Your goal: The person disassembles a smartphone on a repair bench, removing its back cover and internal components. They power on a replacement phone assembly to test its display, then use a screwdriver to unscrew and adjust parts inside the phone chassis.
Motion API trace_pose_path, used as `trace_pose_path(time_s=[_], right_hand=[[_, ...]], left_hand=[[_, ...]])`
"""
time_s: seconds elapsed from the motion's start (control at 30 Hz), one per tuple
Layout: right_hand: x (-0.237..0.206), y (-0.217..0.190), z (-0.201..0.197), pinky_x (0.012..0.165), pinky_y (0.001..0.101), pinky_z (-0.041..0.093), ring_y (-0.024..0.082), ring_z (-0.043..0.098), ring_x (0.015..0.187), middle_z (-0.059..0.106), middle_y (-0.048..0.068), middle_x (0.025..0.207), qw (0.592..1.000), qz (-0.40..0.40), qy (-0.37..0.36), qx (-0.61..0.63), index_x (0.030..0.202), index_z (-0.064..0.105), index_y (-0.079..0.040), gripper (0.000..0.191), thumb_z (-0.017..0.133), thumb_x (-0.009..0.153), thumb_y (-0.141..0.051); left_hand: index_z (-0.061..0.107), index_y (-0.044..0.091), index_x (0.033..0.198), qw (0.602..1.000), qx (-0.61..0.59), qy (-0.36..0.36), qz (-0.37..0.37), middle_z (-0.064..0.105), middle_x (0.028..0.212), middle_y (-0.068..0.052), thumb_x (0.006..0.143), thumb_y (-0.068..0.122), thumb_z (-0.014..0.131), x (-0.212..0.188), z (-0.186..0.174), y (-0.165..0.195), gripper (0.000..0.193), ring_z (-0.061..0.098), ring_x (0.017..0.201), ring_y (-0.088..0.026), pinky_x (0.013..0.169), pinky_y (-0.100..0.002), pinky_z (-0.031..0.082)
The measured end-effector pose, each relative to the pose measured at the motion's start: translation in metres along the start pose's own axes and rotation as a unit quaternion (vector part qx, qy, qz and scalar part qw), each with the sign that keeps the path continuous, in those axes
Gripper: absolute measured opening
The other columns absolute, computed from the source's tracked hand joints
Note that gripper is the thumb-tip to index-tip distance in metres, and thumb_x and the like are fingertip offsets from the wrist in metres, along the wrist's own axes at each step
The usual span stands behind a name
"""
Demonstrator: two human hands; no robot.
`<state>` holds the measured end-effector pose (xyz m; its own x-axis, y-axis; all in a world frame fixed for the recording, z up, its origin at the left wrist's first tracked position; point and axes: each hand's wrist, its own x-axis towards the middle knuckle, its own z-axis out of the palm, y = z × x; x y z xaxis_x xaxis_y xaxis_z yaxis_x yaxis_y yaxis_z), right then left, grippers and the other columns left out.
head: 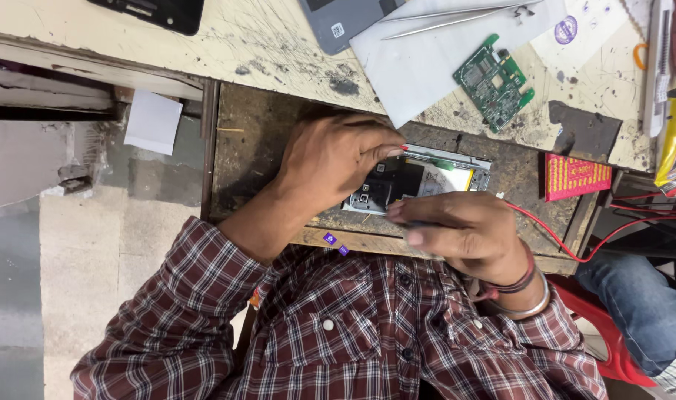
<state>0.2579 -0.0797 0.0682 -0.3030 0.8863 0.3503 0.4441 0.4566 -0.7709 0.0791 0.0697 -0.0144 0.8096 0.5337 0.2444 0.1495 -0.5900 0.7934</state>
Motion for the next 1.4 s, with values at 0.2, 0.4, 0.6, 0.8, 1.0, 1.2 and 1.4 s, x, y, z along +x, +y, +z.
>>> trace_pose_path(time_s=[0.2, 0.4, 0.6, 0.8, 1.0, 1.2, 1.4], right_hand=[[-0.009, -0.001, 0.001, 0.084, 0.0329, 0.067, 0.029, 0.079, 0.107, 0.075, 0.018, 0.116, 0.999, 0.032, -0.002, 0.031, 0.127, 0.06, -0.018, 0.038, 0.069, 0.096, 0.003], [-0.003, 0.0, 0.004, 0.084, 0.0374, 0.065, 0.035, 0.073, 0.105, 0.069, 0.023, 0.113, 0.998, 0.008, 0.017, 0.054, 0.122, 0.057, -0.015, 0.037, 0.064, 0.091, 0.004], [0.003, -0.003, 0.005, 0.088, 0.0369, 0.067, 0.032, 0.077, 0.108, 0.074, 0.018, 0.112, 0.998, 0.026, 0.049, -0.02, 0.127, 0.061, -0.017, 0.039, 0.065, 0.096, 0.006], [0.006, -0.002, 0.003, 0.073, 0.0299, 0.063, 0.024, 0.08, 0.094, 0.077, 0.009, 0.101, 0.993, 0.031, 0.054, -0.097, 0.125, 0.063, -0.017, 0.04, 0.081, 0.09, -0.008], [0.001, -0.002, 0.005, 0.067, 0.0297, 0.063, 0.022, 0.081, 0.088, 0.077, 0.008, 0.099, 0.995, 0.041, 0.041, -0.081, 0.126, 0.064, -0.02, 0.044, 0.077, 0.088, -0.002], [-0.015, 0.012, 0.016, 0.078, 0.0348, 0.07, 0.026, 0.081, 0.096, 0.076, 0.012, 0.109, 0.992, 0.052, 0.111, -0.004, 0.136, 0.052, -0.016, 0.056, 0.074, 0.089, 0.004], [-0.028, 0.02, 0.036, 0.098, 0.044, 0.066, 0.03, 0.076, 0.1, 0.066, 0.019, 0.105, 0.928, 0.121, 0.352, 0.012, 0.133, 0.028, -0.011, 0.053, 0.068, 0.105, 0.011]], left_hand=[[0.079, 0.021, 0.117, 0.999, 0.046, -0.024, -0.009, 0.079, 0.096, -0.006, 0.097, 0.01, 0.066, -0.001, 0.002, -0.004, 0.026, 0.061, 0.047, -0.008, 0.039, -0.026, 0.053], [0.079, 0.022, 0.117, 0.998, 0.047, -0.027, -0.014, 0.079, 0.098, -0.006, 0.096, 0.01, 0.066, -0.001, 0.002, -0.004, 0.028, 0.06, 0.047, -0.007, 0.036, -0.024, 0.051], [0.079, 0.021, 0.109, 1.0, 0.008, 0.002, 0.006, 0.08, 0.097, 0.0, 0.098, 0.02, 0.069, 0.003, -0.001, 0.0, 0.015, 0.071, 0.064, -0.01, 0.059, -0.029, 0.061], [0.079, 0.017, 0.106, 1.0, -0.01, -0.015, -0.006, 0.08, 0.096, -0.001, 0.096, 0.02, 0.073, 0.002, -0.004, 0.003, 0.013, 0.074, 0.066, -0.013, 0.06, -0.032, 0.062], [0.08, 0.015, 0.1, 1.0, -0.013, -0.016, -0.009, 0.079, 0.091, 0.0, 0.093, 0.019, 0.075, 0.001, -0.004, 0.002, 0.009, 0.074, 0.065, -0.014, 0.06, -0.032, 0.061], [0.08, 0.017, 0.098, 1.0, -0.007, -0.02, -0.024, 0.079, 0.091, 0.0, 0.09, 0.019, 0.077, 0.001, -0.003, 0.003, 0.009, 0.072, 0.062, -0.011, 0.056, -0.029, 0.06], [0.081, 0.015, 0.093, 0.997, -0.001, -0.046, -0.061, 0.078, 0.086, 0.002, 0.086, 0.027, 0.081, 0.003, -0.006, 0.007, 0.014, 0.071, 0.06, -0.012, 0.055, -0.031, 0.058]])
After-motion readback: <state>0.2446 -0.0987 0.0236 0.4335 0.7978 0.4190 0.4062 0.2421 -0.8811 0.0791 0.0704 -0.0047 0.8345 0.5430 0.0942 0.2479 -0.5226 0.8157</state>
